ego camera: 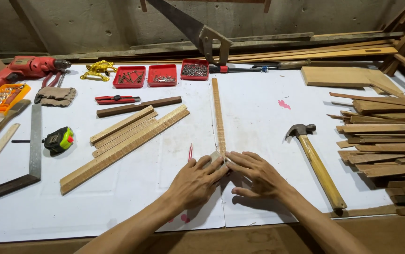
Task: Sand a thin wooden strip with a piece of sandpaper at a workbench.
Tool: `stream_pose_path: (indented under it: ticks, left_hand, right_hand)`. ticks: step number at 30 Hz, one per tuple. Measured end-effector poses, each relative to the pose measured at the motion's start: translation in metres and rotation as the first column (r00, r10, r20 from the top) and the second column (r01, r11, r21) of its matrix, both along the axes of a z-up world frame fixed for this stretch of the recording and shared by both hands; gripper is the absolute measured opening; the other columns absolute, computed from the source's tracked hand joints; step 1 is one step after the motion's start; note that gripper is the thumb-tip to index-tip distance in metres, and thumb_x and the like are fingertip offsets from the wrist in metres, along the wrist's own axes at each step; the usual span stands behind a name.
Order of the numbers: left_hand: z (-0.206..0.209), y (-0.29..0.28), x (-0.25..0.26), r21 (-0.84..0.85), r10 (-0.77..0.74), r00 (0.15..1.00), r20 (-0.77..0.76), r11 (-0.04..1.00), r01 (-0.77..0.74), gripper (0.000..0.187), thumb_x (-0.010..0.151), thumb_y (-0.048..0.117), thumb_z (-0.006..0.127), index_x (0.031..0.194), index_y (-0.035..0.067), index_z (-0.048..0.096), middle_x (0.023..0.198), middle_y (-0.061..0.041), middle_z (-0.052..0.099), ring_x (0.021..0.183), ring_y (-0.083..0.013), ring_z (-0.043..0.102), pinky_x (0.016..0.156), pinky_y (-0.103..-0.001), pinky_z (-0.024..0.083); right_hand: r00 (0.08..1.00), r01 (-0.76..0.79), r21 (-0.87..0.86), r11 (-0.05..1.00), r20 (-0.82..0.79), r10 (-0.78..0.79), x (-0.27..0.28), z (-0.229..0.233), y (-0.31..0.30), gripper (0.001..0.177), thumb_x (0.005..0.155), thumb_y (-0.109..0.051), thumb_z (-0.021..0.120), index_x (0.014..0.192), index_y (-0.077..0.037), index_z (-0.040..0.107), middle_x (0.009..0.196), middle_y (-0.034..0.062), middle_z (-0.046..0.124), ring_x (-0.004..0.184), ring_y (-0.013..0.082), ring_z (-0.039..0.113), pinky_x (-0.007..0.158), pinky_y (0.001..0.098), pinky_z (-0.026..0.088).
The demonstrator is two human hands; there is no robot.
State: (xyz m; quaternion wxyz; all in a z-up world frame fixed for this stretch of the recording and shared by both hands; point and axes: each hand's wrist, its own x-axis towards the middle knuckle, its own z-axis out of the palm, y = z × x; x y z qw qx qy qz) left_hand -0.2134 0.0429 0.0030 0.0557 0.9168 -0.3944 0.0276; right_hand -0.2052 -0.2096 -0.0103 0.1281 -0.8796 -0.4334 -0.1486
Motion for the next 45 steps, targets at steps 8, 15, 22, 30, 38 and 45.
stream_pose_path:
  ticks: [8,15,22,30,38,45]
  left_hand:
    - [0.010,-0.001,-0.001,0.063,0.002,0.994,-0.114,0.998,0.005,0.051,0.101,0.039,0.046,0.149,0.024,0.045,0.155,-0.006,0.044,0.131,-0.0296,0.047,0.099,-0.043,0.044]
    - [0.004,-0.002,0.022,0.036,0.004,0.995,-0.097,0.999,0.000,0.054,0.096,0.038,0.051,0.149,0.025,0.047,0.154,-0.007,0.045,0.131,-0.0311,0.046,0.101,-0.045,0.043]
    - [0.007,-0.006,0.058,0.054,0.048,0.995,-0.083,0.998,-0.043,0.052,0.096,0.038,0.052,0.147,0.027,0.047,0.153,-0.004,0.046,0.133,-0.0295,0.045,0.103,-0.049,0.041]
    - [0.005,-0.010,0.104,-0.004,0.063,0.992,-0.108,0.998,-0.064,0.052,0.097,0.035,0.051,0.148,0.025,0.047,0.152,-0.004,0.048,0.134,-0.0293,0.046,0.099,-0.043,0.043]
    - [-0.008,-0.013,0.166,-0.065,0.058,0.991,-0.121,0.996,-0.066,0.051,0.095,0.033,0.052,0.146,0.031,0.049,0.151,-0.003,0.049,0.135,-0.0305,0.044,0.105,-0.049,0.039]
    - [-0.002,-0.012,0.213,-0.156,0.072,0.986,-0.153,0.983,-0.096,0.053,0.092,0.029,0.051,0.145,0.031,0.052,0.150,-0.002,0.051,0.135,-0.0310,0.045,0.107,-0.049,0.039]
  right_hand:
    - [0.992,0.081,-0.236,0.968,-0.072,-0.100,-0.006,0.004,0.011,0.064,0.093,-0.061,0.059,0.126,-0.006,0.066,0.148,0.0094,0.054,0.143,0.0271,0.042,0.117,0.0497,0.033]
    - [0.964,0.204,-0.314,0.927,-0.102,-0.247,0.008,0.008,0.022,0.076,0.088,-0.070,0.054,0.127,-0.005,0.064,0.150,0.0094,0.048,0.144,0.0284,0.037,0.114,0.0511,0.032]
    - [0.938,0.274,-0.318,0.908,-0.122,-0.325,0.038,0.011,0.024,0.089,0.083,-0.077,0.053,0.134,-0.005,0.059,0.152,0.0105,0.044,0.144,0.0353,0.031,0.113,0.0506,0.032]
    - [0.877,0.368,-0.299,0.880,-0.203,-0.436,0.076,0.004,0.018,0.103,0.072,-0.089,0.053,0.141,-0.013,0.053,0.155,0.0204,0.035,0.147,0.0362,0.026,0.117,0.0510,0.026]
    - [0.851,0.365,-0.378,0.851,-0.236,-0.470,0.128,0.018,0.024,0.110,0.071,-0.091,0.049,0.146,-0.010,0.046,0.157,0.0233,0.029,0.148,0.0374,0.021,0.119,0.0528,0.021]
    - [0.857,0.370,-0.385,0.846,-0.211,-0.471,0.187,0.003,0.019,0.069,0.092,-0.050,0.045,0.145,-0.006,0.047,0.159,0.0236,0.028,0.149,0.0380,0.022,0.119,0.0565,0.020]
